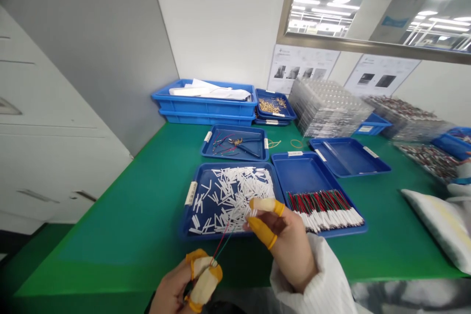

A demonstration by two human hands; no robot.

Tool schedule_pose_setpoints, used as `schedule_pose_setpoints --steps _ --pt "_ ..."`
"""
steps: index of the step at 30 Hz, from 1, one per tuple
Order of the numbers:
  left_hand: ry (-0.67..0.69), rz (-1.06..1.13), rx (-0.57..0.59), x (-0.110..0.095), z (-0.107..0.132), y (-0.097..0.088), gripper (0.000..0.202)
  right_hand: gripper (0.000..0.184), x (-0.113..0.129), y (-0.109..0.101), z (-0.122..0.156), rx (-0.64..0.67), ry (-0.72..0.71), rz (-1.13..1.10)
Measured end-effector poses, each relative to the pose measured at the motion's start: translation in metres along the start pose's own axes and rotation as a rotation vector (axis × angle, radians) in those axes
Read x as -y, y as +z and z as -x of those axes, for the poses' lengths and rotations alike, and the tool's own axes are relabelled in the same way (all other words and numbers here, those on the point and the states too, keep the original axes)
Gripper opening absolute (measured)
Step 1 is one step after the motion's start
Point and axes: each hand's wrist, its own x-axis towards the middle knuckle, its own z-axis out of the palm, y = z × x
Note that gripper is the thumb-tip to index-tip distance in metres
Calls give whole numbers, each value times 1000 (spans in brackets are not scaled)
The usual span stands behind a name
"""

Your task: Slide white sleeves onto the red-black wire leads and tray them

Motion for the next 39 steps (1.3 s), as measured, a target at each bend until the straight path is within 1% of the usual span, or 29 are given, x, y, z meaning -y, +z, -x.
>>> schedule_pose_setpoints --steps 2,6,11,15,18,22,24,26,27,29,31,32,35,39 --pt "-2 -1 -8 0 0 1 16 15 4 2 3 5 19 -48" --pt "18 11 7 0 -1 3 11 10 9 -1 5 0 55 59" --pt "14 14 -6 -1 -1 6 9 10 9 -3 7 1 22 91" --pt "3 25 -8 -1 -1 7 9 11 6 -3 11 -21 32 86" --pt "8 14 21 -1 -2 7 9 14 2 -2 15 -38 35 14" --pt "-10 46 7 -2 -4 9 13 28 -6 3 24 -71 -40 -109" --pt "-34 77 9 -4 -4 11 11 29 -10 5 28 2 -41 -74" --pt "-49 108 16 -5 -3 12 11 26 -10 5 30 108 -1 -7" --pt "-51 122 15 -6 -2 13 13 25 -9 4 30 129 13 18" --pt "-55 147 5 -7 -1 14 15 21 -4 1 28 86 14 48" --pt "-53 154 5 -7 0 15 13 12 3 -3 24 16 -14 92" --pt "-51 151 13 -7 0 15 12 10 7 -5 22 2 -27 121" --pt "-40 136 46 -7 1 15 11 11 18 -5 19 9 -64 200" --pt "-34 119 86 -6 2 14 13 12 25 -1 19 -19 -110 266"
